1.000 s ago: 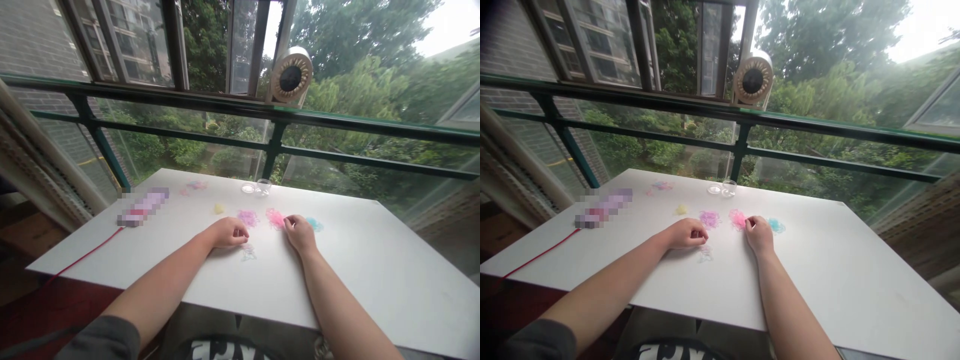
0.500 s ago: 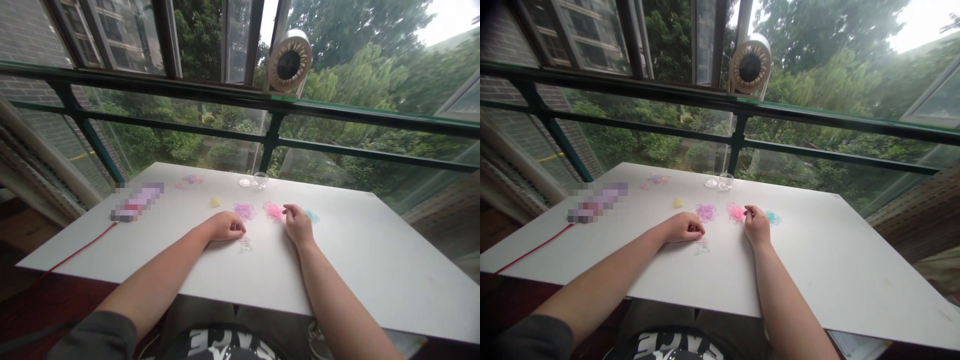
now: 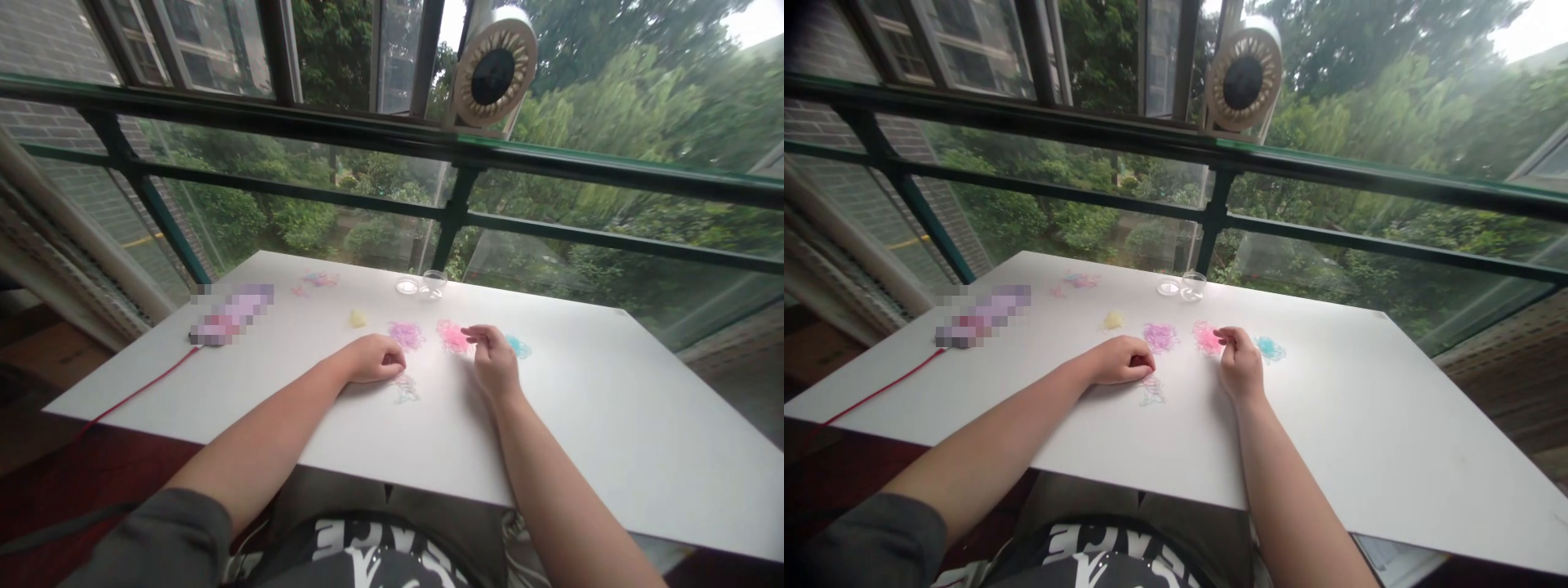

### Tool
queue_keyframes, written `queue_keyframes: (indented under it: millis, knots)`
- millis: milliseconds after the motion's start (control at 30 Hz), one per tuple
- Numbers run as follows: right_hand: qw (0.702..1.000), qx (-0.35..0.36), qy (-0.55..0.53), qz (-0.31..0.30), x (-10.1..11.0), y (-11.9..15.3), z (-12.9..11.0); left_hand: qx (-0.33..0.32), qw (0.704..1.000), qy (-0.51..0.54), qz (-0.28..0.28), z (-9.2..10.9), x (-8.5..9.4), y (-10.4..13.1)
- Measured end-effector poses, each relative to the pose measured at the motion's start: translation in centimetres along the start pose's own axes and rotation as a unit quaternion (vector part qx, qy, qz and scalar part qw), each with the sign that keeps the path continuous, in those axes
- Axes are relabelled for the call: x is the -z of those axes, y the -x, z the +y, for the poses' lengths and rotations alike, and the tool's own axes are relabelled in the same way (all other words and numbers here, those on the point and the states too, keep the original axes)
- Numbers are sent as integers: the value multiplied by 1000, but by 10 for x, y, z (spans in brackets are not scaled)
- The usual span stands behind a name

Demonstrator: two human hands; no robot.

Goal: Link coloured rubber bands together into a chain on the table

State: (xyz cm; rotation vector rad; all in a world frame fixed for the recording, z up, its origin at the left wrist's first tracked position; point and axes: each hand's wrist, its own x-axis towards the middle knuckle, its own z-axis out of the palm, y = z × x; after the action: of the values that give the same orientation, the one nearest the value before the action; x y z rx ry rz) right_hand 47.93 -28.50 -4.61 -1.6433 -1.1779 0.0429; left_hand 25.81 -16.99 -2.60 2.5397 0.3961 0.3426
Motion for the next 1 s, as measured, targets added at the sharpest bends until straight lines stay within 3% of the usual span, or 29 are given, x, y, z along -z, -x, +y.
queue_keyframes:
  millis: [200, 500, 867, 1000]
  knots:
    - [999, -38, 4, -23, 2, -7, 16, 13, 1000, 8, 0, 0, 1, 1]
    - [998, -49, -15, -19, 1, -9, 21, 15, 1000, 2, -3, 0, 2, 2]
    - [971, -70, -230, -15, -3, -10, 22, 21, 1000, 14, -6, 1, 3, 2]
    - [967, -77, -242, 3, -1, -12, 19, 12, 1000, 17, -3, 1, 4, 3]
